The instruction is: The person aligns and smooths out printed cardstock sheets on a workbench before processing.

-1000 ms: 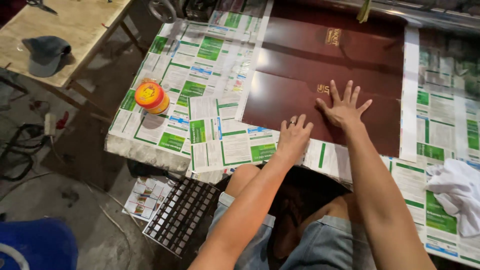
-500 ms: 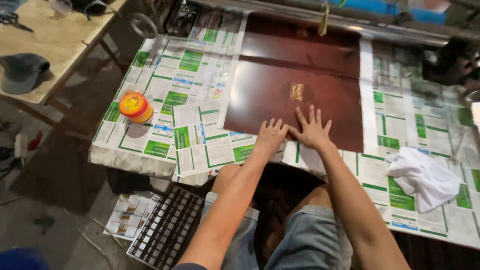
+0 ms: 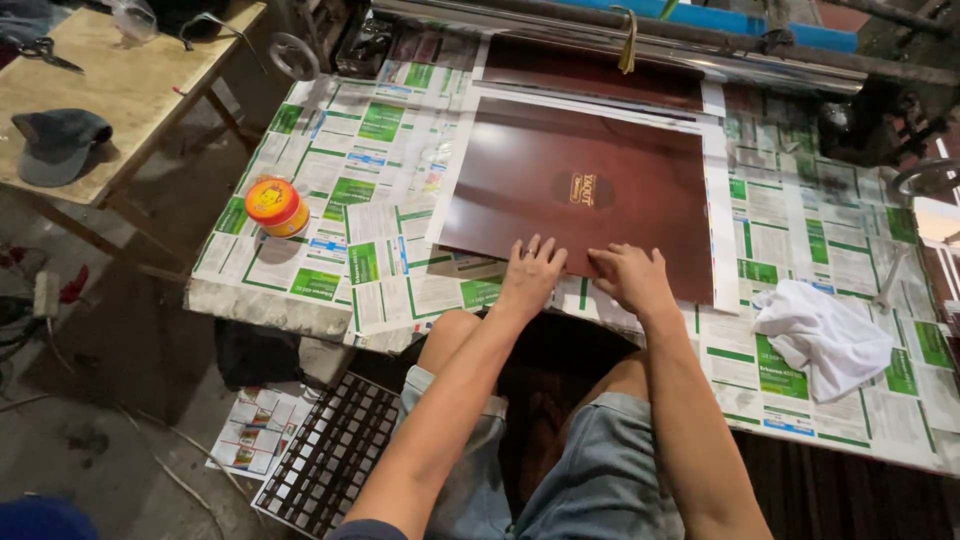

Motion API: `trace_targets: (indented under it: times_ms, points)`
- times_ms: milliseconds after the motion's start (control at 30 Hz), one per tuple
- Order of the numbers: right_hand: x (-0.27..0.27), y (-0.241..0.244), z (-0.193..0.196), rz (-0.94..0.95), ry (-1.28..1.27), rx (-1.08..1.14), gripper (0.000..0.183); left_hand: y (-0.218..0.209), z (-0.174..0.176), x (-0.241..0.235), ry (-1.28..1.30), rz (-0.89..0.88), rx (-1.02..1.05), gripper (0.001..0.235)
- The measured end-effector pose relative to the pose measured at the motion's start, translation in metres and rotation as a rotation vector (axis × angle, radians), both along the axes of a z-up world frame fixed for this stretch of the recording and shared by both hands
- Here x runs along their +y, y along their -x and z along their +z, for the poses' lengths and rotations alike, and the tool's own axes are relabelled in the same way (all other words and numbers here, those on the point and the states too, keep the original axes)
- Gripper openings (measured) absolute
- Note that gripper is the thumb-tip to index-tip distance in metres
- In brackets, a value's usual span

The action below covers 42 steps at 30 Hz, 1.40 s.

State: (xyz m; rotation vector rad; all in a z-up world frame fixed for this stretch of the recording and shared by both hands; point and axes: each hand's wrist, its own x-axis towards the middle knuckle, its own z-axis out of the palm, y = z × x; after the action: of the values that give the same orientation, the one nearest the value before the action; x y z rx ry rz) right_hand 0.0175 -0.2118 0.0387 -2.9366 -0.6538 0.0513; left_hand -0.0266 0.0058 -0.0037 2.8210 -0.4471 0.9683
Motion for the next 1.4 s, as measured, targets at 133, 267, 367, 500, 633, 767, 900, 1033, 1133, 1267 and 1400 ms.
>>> trace_targets:
  times_ms: [133,267,367,500,633,767,900,1033,1133,1267,1400]
  points:
    - [0.013,0.005,0.02,-0.005,-0.059,-0.228,0.045,0.019,0.042,0.002,0.104,-0.093,-0.175,0.031]
    - [0.027,-0.013,0.0,-0.02,-0.265,-0.467,0.031,0.015,0.018,-0.001,0.173,-0.223,0.111,0.032]
    - [0.031,-0.03,-0.029,-0.027,-0.192,-0.314,0.042,0.015,0.01,-0.003,0.168,-0.157,0.225,0.055]
    - [0.046,-0.023,-0.015,-0.101,-0.056,-0.095,0.068,0.006,0.0,0.001,0.138,-0.105,0.329,0.06]
    - [0.052,-0.011,-0.007,-0.208,0.0,0.023,0.069,0.005,0.001,0.004,0.159,-0.12,0.321,0.065]
    - [0.047,-0.021,-0.016,-0.281,0.076,0.226,0.07,0.001,0.007,0.0,0.173,-0.128,0.344,0.06]
    - [0.049,-0.04,-0.019,-0.274,0.084,0.186,0.07,-0.001,0.008,0.0,0.197,-0.112,0.322,0.055]
    - [0.05,-0.067,-0.018,-0.265,0.068,0.176,0.072,-0.005,0.01,0.0,0.198,-0.101,0.364,0.053]
    - [0.051,-0.082,-0.012,-0.272,0.083,0.19,0.077,-0.008,0.012,-0.002,0.204,-0.089,0.372,0.052]
    - [0.051,-0.103,-0.009,-0.273,0.053,0.22,0.082,-0.009,0.014,-0.003,0.196,-0.095,0.374,0.05]
    - [0.052,-0.121,-0.011,-0.281,0.041,0.244,0.086,-0.01,0.017,-0.003,0.219,-0.107,0.378,0.048]
